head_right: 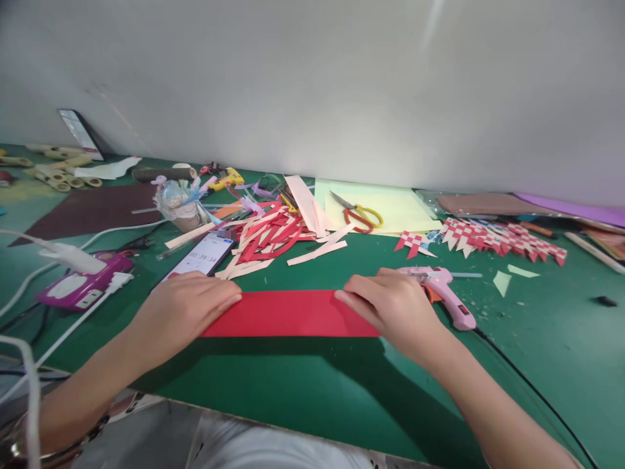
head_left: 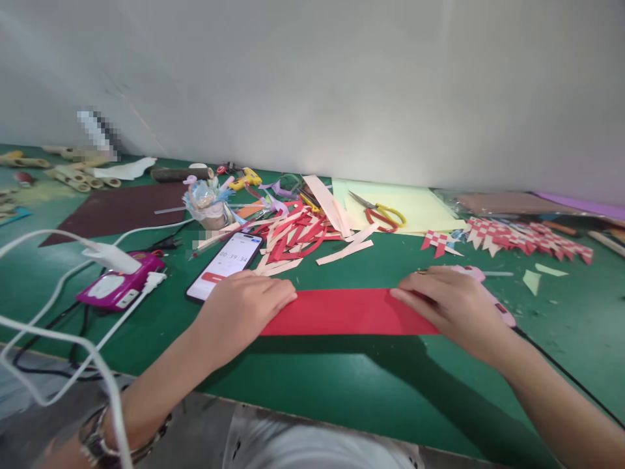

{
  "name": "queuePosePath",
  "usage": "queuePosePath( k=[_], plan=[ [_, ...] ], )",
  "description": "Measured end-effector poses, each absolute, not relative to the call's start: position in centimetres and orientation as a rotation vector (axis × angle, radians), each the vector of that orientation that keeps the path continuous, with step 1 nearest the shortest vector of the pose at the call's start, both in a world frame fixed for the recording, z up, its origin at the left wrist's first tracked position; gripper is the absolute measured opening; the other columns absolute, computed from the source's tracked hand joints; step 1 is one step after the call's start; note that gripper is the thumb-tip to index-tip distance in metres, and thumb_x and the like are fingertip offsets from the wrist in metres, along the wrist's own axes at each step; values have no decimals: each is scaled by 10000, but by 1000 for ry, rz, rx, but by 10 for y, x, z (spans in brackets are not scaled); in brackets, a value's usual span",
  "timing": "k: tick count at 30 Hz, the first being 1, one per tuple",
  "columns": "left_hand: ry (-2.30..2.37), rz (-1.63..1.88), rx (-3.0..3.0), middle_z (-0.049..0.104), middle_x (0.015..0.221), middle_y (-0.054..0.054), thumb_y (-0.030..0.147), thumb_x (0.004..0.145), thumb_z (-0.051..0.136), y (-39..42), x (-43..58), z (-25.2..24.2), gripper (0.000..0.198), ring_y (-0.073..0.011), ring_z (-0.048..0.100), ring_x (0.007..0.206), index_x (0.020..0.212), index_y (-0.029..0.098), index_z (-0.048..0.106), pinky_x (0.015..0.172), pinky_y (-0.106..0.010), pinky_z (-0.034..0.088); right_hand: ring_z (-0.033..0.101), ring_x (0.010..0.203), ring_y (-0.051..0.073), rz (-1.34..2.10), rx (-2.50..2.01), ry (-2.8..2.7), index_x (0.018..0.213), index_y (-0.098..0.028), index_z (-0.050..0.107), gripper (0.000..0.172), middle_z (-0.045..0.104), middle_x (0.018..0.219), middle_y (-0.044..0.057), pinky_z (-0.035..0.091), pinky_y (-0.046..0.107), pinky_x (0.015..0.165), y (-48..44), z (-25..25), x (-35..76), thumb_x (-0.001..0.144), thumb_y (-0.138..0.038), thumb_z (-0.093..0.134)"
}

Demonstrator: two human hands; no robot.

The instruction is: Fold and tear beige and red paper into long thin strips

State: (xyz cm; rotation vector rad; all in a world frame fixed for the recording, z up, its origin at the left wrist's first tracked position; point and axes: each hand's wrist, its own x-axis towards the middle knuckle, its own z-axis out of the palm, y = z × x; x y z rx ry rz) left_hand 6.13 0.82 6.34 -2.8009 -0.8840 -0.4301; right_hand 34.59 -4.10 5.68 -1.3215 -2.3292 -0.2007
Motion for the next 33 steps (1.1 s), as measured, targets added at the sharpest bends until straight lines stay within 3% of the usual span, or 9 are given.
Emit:
queuePosePath(
  k=[6,10,14,21,27,33],
  plan=[
    [-948,-239,-2819,631,634,0,222,942,247,12,68,63,387,-138,571,587,715,174,557,616,-269,362,375,435,99,-323,-1224,-2361,594,-178,500,338,464,467,-20,291,243,509,-43,52,341,914,-246,414],
    [-881,-379,-2913,646,697,-6,282,946,280,2,95,65,342,-143,594,643,805,174,572,604,-261,369,332,422,81,-345,-1130,-2357,575,-178,497,351,451,457,-36,268,241,505,-43,54,322,914,-223,415],
    [-830,-529,-2913,598,599,14,288,958,250,-7,114,64,391,-117,540,538,732,172,547,525,-245,327,319,418,73,-363,-1102,-2338,572,-173,500,346,442,450,-44,263,247,510,-46,57,313,908,-212,429],
    [-743,-614,-2771,539,528,33,199,937,311,-3,107,56,340,-107,485,486,664,172,511,488,-256,258,382,443,88,-281,-1167,-2303,606,-186,511,320,498,488,-25,289,241,531,-47,53,322,910,-247,428],
    [-713,-592,-2755,534,524,32,175,932,314,0,106,55,332,-105,476,475,660,170,504,487,-256,253,360,432,101,-226,-1264,-2290,567,-194,448,364,427,449,-31,277,223,480,-43,49,334,919,-266,391],
    [-727,-572,-2801,543,537,32,208,940,304,1,107,56,338,-102,494,486,672,172,507,479,-246,266,429,465,106,-113,-1290,-2314,622,-190,489,316,518,519,-12,295,229,488,-48,49,342,915,-282,414]
  ],
)
